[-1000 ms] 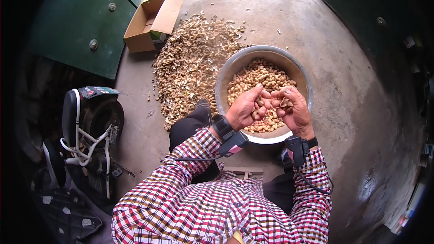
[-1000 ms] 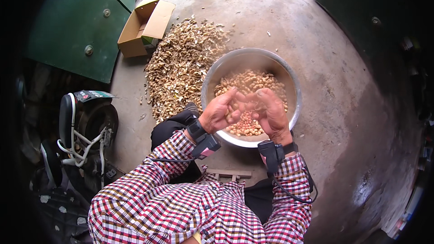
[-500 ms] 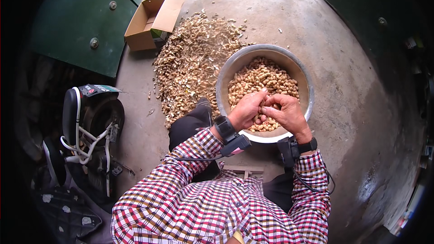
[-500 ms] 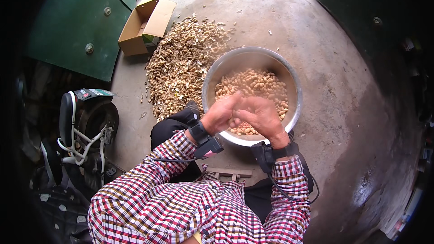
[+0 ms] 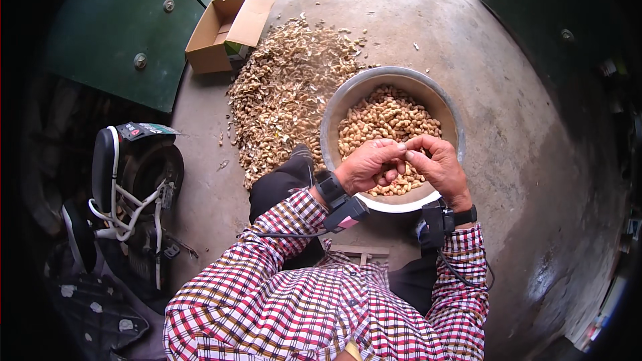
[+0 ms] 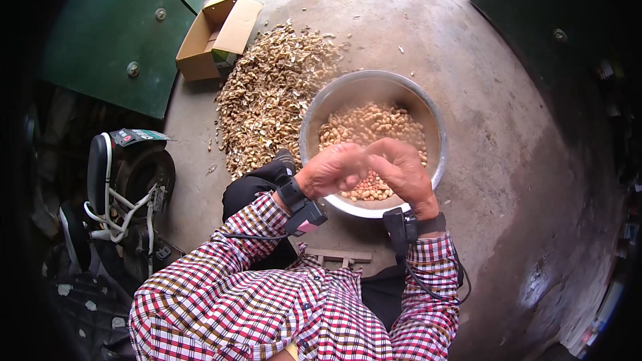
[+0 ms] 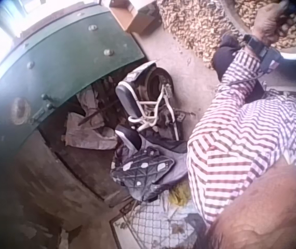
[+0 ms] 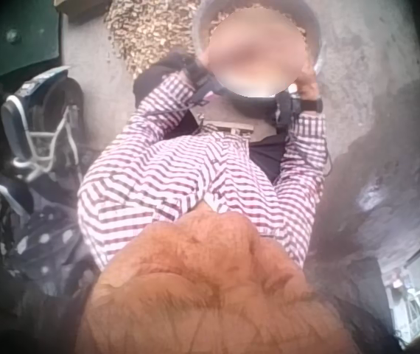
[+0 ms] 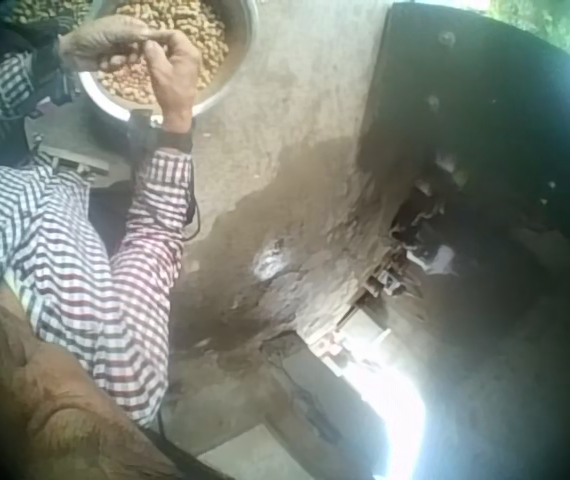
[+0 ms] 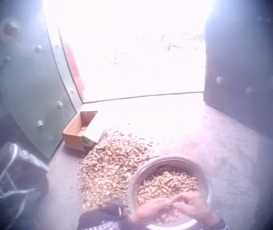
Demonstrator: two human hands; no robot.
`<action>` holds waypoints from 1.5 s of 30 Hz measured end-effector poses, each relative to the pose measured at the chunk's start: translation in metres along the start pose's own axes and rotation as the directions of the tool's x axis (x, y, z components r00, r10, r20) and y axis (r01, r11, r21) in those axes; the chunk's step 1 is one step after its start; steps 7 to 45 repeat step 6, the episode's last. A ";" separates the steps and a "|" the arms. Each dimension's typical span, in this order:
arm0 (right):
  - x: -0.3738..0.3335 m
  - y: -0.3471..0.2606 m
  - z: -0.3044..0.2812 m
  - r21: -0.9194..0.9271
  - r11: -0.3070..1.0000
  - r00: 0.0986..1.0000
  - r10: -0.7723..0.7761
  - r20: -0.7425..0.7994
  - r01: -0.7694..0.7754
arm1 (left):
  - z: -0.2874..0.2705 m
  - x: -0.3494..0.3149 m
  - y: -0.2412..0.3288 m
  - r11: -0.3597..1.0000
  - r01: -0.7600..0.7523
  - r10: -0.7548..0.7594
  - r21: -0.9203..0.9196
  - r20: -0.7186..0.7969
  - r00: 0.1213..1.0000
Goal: Peeling peanuts by hand and placing the kernels into a metal bowl.
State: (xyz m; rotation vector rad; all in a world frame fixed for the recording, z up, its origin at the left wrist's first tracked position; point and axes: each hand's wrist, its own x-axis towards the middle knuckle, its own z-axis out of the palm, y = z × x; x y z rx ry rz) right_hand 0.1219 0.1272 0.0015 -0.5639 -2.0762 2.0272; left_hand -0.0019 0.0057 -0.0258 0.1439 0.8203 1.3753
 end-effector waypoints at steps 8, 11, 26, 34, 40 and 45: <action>-0.003 0.001 -0.004 0.283 0.943 0.984 0.176 0.032 -0.178 | -0.001 -0.002 0.000 0.999 -0.034 0.036 -0.025 0.101 0.994; -0.003 0.001 -0.004 0.283 0.943 0.984 0.176 0.032 -0.178 | -0.001 -0.002 0.000 0.999 -0.034 0.036 -0.025 0.101 0.994; -0.003 0.001 -0.004 0.283 0.943 0.984 0.176 0.032 -0.178 | -0.001 -0.002 0.000 0.999 -0.034 0.036 -0.025 0.101 0.994; -0.003 0.001 -0.004 0.283 0.943 0.984 0.176 0.032 -0.178 | -0.001 -0.002 0.000 0.999 -0.034 0.036 -0.025 0.101 0.994; -0.003 0.001 -0.004 0.283 0.943 0.984 0.176 0.032 -0.178 | -0.001 -0.002 0.000 0.999 -0.034 0.036 -0.025 0.101 0.994; -0.003 0.001 -0.004 0.283 0.943 0.984 0.176 0.032 -0.178 | -0.001 -0.002 0.000 0.999 -0.034 0.036 -0.025 0.101 0.994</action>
